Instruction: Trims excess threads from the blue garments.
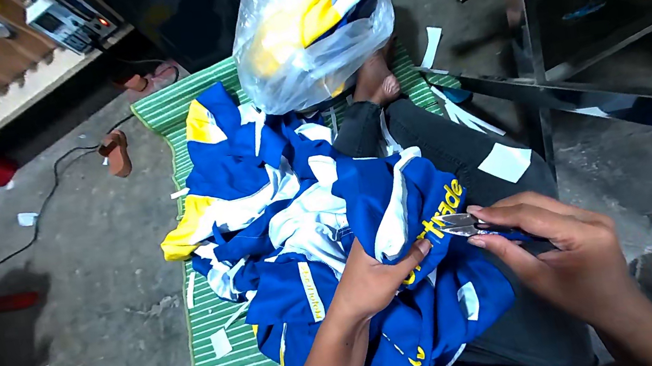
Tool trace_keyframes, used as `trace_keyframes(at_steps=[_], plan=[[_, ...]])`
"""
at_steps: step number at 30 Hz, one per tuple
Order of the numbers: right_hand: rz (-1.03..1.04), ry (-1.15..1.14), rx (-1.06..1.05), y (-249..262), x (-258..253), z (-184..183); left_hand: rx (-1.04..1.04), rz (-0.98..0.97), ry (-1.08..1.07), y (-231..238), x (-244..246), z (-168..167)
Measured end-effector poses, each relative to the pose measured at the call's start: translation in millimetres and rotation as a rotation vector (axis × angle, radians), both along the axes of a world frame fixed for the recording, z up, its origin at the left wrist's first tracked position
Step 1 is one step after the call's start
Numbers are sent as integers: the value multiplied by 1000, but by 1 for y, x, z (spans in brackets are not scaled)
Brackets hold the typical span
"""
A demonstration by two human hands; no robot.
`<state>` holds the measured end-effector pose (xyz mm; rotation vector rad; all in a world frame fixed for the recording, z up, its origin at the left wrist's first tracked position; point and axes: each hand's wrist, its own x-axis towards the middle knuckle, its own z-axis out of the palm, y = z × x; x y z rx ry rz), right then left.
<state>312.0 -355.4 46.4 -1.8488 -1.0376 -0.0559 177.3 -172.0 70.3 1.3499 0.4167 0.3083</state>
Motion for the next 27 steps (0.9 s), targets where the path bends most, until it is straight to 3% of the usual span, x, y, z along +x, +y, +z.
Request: trace_keyframes(at_steps=[6, 11, 18, 27], plan=[[32, 11, 1, -1, 7, 3, -23, -15, -12, 1, 0, -2], [203, 174, -6, -8, 27, 19, -87, -8, 8, 2, 2, 3], [266, 52, -188, -6, 44, 29, -104, -49, 20, 4, 6, 9], [334, -147, -221, 4, 55, 43, -128, -120, 38, 14, 9, 12]])
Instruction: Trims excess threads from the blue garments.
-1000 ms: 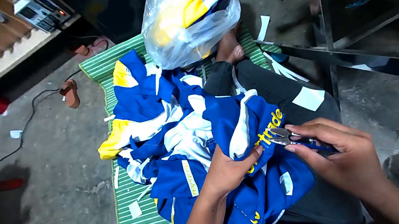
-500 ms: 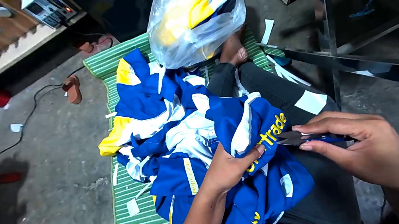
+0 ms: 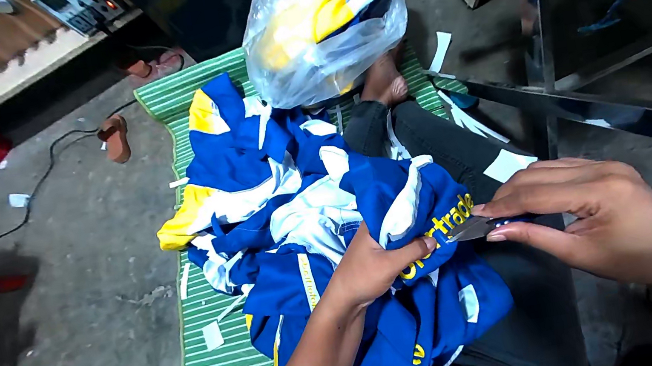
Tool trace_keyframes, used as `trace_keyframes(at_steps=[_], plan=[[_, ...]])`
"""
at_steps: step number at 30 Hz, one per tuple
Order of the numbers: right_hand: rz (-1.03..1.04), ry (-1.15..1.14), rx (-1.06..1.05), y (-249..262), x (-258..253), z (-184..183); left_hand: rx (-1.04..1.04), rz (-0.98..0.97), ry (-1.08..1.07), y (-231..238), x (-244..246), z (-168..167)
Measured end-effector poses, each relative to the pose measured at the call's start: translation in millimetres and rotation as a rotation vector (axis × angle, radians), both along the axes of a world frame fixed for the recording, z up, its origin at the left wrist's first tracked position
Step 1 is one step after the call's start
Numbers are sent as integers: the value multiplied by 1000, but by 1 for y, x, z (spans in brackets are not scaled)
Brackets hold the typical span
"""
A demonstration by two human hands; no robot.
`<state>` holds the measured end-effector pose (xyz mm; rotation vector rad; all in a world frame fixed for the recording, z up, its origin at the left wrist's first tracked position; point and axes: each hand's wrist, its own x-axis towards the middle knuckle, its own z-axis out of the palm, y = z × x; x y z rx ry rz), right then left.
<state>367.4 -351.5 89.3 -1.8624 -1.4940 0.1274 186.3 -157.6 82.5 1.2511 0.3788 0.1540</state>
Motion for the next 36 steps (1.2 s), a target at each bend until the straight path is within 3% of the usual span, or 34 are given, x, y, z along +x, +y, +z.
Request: trace_keyframes(at_steps=[11, 25, 31, 36], plan=[[74, -142, 13, 6, 5, 8, -49, -28, -1, 4, 1, 0], [66, -88, 26, 5, 6, 4, -56, -51, -7, 5, 0, 0], [-238, 251, 135, -4, -16, -18, -8, 53, 74, -2, -3, 0], [-447, 50, 186, -9, -48, -44, 10, 114, 66, -6, -4, -6]])
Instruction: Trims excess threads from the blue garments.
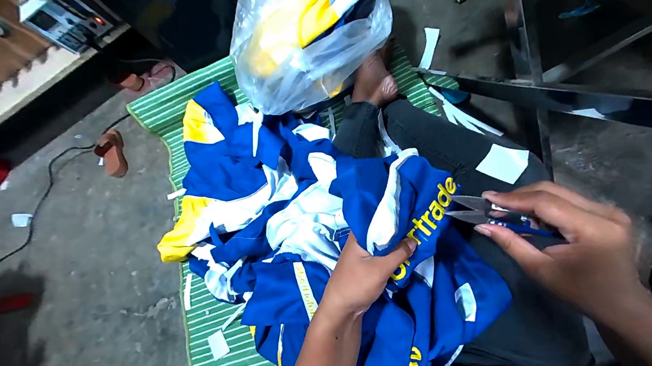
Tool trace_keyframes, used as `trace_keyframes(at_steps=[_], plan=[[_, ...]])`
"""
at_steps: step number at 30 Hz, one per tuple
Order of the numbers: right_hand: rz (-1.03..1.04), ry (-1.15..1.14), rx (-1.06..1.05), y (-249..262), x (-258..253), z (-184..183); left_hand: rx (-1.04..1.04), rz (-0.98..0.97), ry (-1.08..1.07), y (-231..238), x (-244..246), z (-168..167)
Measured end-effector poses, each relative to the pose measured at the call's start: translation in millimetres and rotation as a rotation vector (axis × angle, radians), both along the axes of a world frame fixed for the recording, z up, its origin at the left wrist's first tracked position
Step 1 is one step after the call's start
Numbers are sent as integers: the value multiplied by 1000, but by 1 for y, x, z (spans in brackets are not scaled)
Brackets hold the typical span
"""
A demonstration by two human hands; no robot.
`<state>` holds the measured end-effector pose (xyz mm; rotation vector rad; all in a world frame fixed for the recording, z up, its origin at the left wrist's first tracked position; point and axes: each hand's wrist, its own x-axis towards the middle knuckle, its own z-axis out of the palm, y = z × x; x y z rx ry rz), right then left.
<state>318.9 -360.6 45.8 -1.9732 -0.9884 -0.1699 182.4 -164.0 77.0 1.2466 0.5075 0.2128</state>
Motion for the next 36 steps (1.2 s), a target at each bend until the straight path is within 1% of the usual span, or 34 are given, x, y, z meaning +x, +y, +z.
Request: trace_keyframes(at_steps=[2, 6, 16, 22, 26, 30, 34, 36], plan=[[-31, -57, 8, -1, -9, -4, 1, 28, -4, -2, 0, -1], [-64, -94, 29, 1, -17, -9, 6, 55, -7, -5, 0, -2], [-94, -127, 27, 5, -19, -12, 20, 68, 7, -7, 0, -1], [-60, 42, 101, 12, -24, -18, 18, 96, -3, -8, -1, 0], [-67, 50, 108, 14, -25, -19, 30, 117, -8, -10, 0, -1], [-63, 110, 112, 14, -26, -18, 28, 132, -36, -12, 0, -5], [-103, -21, 94, 16, -26, -17, 44, 131, -44, -12, -1, -6], [-90, -26, 96, 17, -25, -18, 46, 128, -46, -12, -2, -5]])
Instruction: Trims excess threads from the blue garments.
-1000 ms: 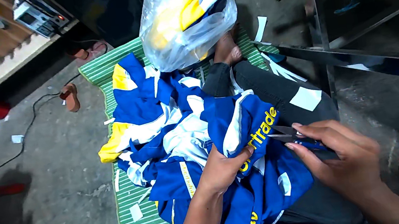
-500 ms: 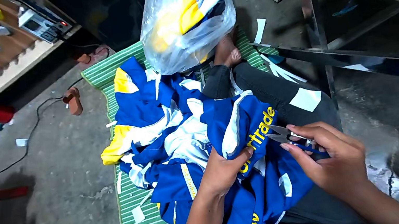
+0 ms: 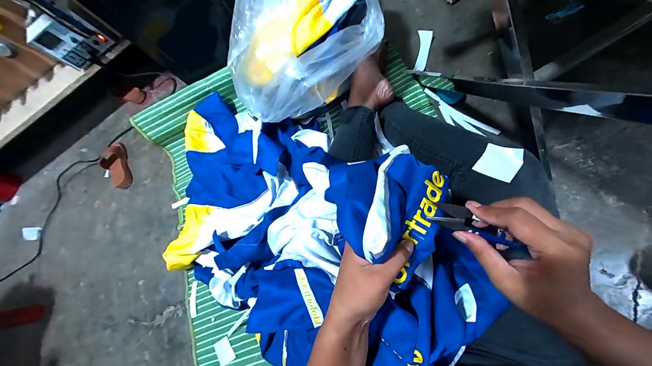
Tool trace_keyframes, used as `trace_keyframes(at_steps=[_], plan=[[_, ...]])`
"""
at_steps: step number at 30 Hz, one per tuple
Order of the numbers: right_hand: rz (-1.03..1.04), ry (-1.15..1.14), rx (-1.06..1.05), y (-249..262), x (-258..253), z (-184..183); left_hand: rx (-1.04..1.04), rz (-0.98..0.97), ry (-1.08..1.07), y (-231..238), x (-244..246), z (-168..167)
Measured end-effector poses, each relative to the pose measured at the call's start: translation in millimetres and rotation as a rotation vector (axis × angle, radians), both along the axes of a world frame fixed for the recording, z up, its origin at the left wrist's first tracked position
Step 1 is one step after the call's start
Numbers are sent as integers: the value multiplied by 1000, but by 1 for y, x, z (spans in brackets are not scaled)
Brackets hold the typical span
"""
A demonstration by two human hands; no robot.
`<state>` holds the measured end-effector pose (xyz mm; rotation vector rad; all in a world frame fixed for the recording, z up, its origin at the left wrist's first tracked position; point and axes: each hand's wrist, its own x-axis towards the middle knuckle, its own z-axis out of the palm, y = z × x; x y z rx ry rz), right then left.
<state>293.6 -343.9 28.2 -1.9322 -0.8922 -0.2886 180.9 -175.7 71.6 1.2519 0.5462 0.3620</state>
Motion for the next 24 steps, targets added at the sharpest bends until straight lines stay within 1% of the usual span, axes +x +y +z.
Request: trace_keyframes(at_steps=[4, 5, 9, 13, 18, 24], plan=[[77, 191, 46, -1, 1, -1, -12, -4, -11, 0, -1, -1], [76, 193, 48, -1, 1, -1, -14, -5, -12, 0, -1, -1], [42, 76, 26, 0, 1, -1, -7, -2, -7, 0, -1, -1], [73, 69, 11, 0, 3, 2, -26, 13, -4, 0, 0, -2], [238, 269, 96, -4, 13, 8, -48, 15, 9, 2, 1, 1], [106, 69, -22, -8, 12, 13, -61, 9, 2, 1, 1, 0]])
